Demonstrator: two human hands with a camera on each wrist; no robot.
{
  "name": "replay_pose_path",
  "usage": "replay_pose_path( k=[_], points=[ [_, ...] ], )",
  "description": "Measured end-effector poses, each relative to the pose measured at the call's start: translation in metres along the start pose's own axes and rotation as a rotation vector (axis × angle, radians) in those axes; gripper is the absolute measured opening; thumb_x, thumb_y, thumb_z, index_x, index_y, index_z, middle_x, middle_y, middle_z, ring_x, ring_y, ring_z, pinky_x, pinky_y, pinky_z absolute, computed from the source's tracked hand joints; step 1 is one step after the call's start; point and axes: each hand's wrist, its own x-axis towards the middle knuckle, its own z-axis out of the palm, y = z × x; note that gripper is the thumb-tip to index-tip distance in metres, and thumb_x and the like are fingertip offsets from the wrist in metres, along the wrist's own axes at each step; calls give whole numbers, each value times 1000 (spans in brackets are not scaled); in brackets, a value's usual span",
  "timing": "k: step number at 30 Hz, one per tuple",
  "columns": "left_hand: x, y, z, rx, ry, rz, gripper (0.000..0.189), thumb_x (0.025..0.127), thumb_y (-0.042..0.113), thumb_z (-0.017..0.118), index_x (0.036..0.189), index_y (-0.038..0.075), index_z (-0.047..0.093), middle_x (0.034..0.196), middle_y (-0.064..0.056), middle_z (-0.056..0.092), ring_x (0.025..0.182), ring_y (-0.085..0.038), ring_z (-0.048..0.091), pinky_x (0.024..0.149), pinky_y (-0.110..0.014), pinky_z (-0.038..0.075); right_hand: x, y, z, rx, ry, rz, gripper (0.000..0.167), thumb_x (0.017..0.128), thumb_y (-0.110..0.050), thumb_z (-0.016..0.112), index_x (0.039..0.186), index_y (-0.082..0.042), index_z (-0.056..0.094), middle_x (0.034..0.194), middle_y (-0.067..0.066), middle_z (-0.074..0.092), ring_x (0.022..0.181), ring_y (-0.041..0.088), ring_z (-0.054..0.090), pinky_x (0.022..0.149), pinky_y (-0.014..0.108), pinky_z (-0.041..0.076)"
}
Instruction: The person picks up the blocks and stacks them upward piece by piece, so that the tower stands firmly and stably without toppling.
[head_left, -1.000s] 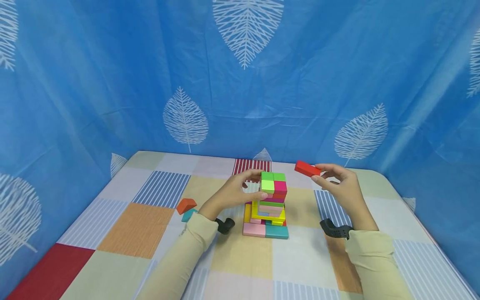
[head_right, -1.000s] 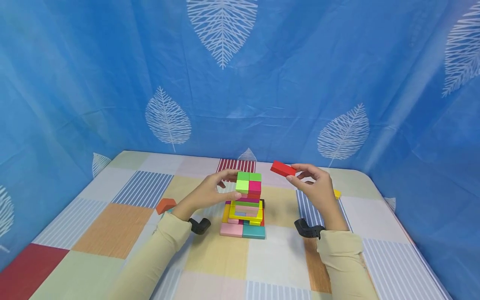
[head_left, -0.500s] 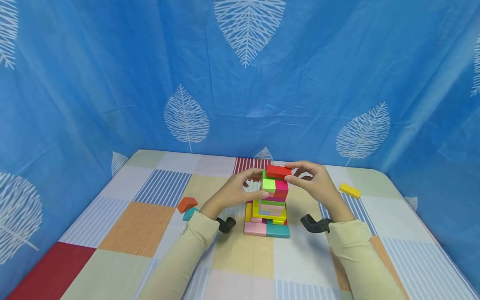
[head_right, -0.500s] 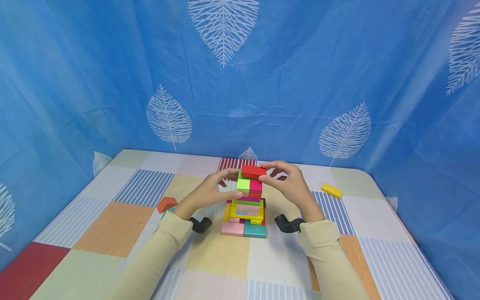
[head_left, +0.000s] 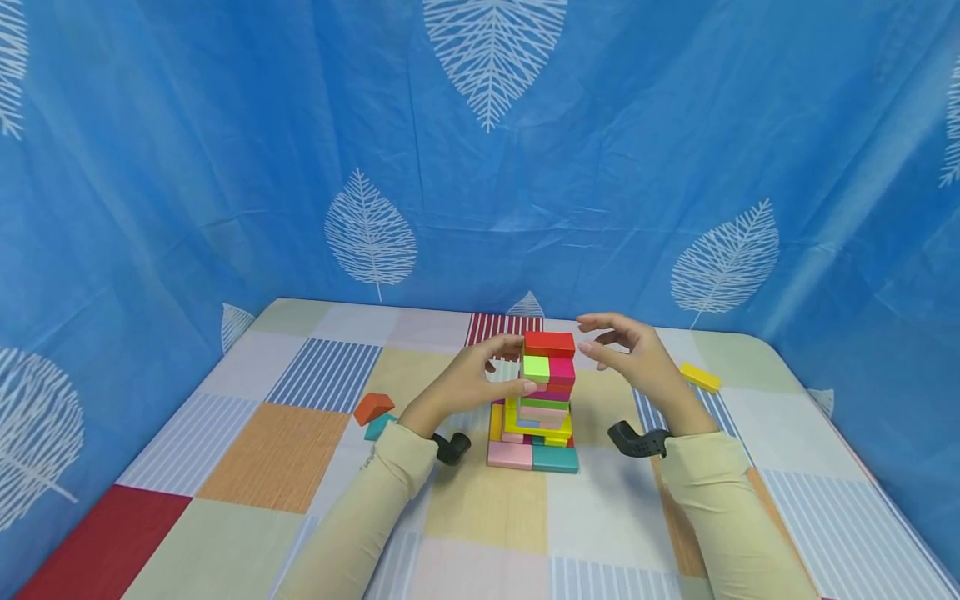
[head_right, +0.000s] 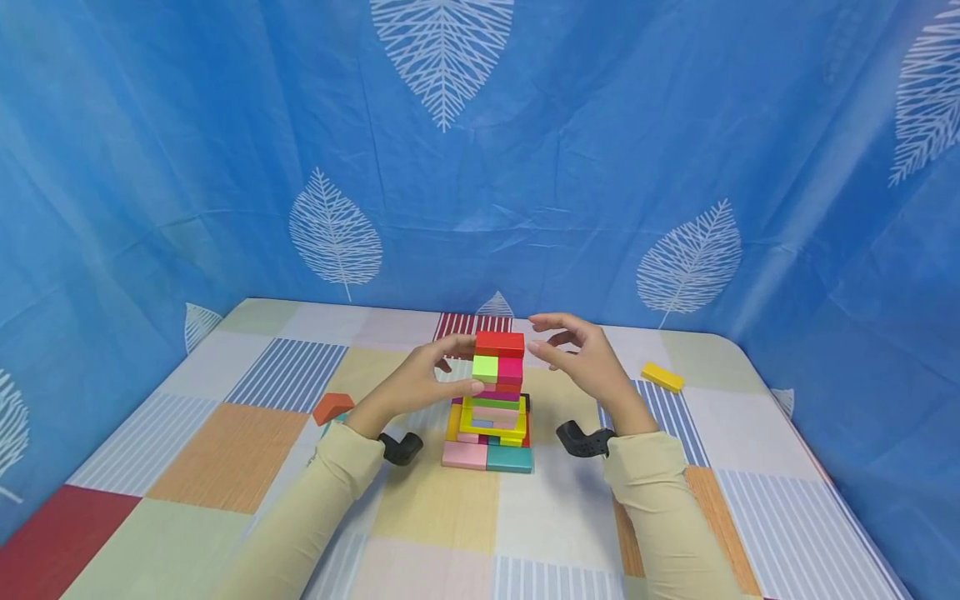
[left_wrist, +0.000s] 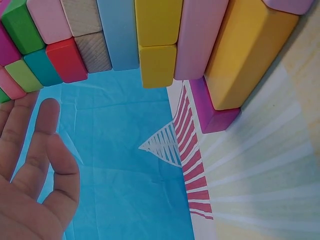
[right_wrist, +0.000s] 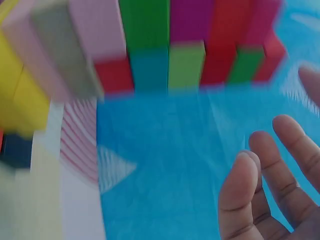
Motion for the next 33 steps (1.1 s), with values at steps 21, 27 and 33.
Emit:
replay_pose_path(
  k=[21,27,33],
  points=[
    [-2,1,-2,-1,10,-9,68,96,26,82,154,3,55,146,-13,65,133,-30,59,103,-46,52,-27,129,-103,-97,405,582,55,113,-25,54,162,-1,45,164,25,44,135,32,56,115,46,49],
    [0,-1,0,-6,10,-4,67,95,24,82,153,2,55,144,-14,66,132,-31,60,103,-48,53,-28,148,-116,-107,318,738,68,105,-7,58,166,6,30,167,36,30,137,46,46,98,38,58],
    [1,-1,1,-18,-2,-14,67,96,24,82,153,2,55,145,-15,65,132,-32,59,105,-58,51,-32,148,-109,-223,240,660,58,103,-6,63,155,14,45,155,41,43,123,43,52,62,16,49]
  ],
)
